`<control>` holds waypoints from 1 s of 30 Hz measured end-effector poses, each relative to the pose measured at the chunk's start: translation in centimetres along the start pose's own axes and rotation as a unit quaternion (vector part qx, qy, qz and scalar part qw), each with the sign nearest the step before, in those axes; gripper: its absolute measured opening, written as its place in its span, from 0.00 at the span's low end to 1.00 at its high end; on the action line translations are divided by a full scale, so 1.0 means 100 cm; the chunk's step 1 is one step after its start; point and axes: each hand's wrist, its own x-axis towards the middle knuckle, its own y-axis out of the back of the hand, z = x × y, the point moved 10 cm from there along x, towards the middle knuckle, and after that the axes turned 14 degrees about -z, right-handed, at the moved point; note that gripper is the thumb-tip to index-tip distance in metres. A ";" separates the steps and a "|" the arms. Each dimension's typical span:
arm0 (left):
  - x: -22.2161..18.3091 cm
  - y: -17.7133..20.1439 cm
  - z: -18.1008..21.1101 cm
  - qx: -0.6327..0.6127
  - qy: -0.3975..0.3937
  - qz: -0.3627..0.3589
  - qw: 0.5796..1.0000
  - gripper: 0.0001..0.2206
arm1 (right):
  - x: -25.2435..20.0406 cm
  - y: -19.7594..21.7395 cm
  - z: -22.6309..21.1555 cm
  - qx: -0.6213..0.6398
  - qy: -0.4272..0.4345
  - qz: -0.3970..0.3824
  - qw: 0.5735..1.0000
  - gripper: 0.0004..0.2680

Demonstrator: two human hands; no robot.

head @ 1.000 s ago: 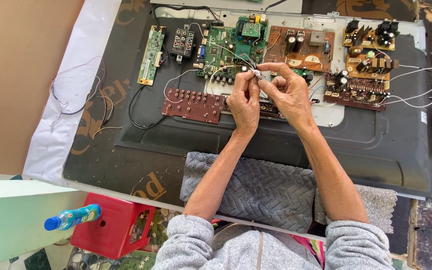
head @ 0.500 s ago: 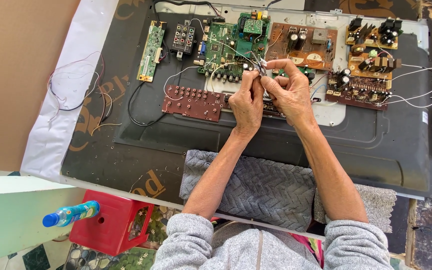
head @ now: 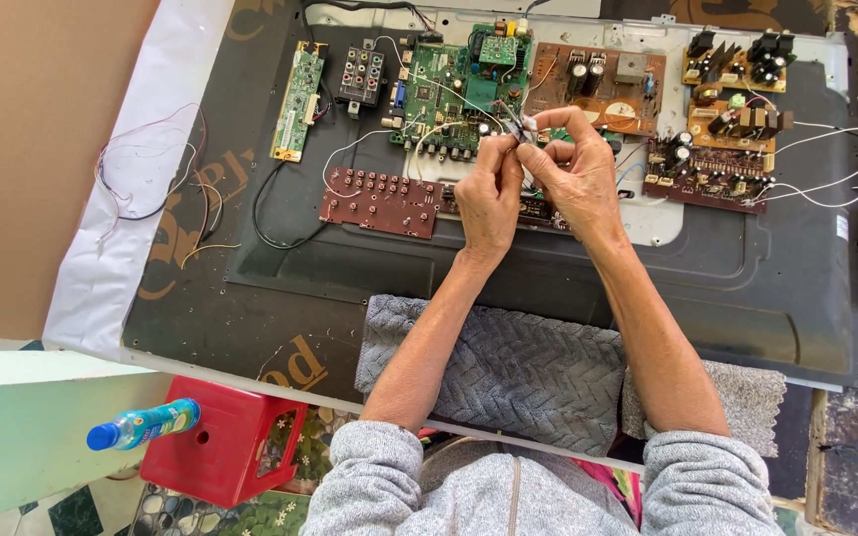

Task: Preparing and cutting electrical wires for electronics repair on a television set

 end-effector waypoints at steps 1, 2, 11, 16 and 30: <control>0.002 0.001 0.000 0.000 -0.001 -0.001 1.000 0.02 | -0.001 0.001 -0.004 0.000 0.001 0.001 1.000 0.10; 0.004 0.000 -0.004 -0.034 0.009 -0.009 0.999 0.03 | -0.002 0.001 -0.008 -0.013 0.002 -0.006 1.000 0.10; 0.011 -0.004 -0.026 -0.204 0.059 -0.042 0.976 0.02 | -0.004 -0.004 -0.022 -0.082 0.030 -0.035 0.996 0.10; 0.011 -0.004 -0.029 -0.256 0.057 -0.029 0.964 0.02 | -0.001 -0.007 -0.019 -0.088 0.038 -0.052 0.994 0.10; 0.011 0.001 -0.023 -0.287 0.046 -0.018 0.957 0.03 | -0.005 -0.013 -0.032 -0.119 0.050 -0.090 0.987 0.13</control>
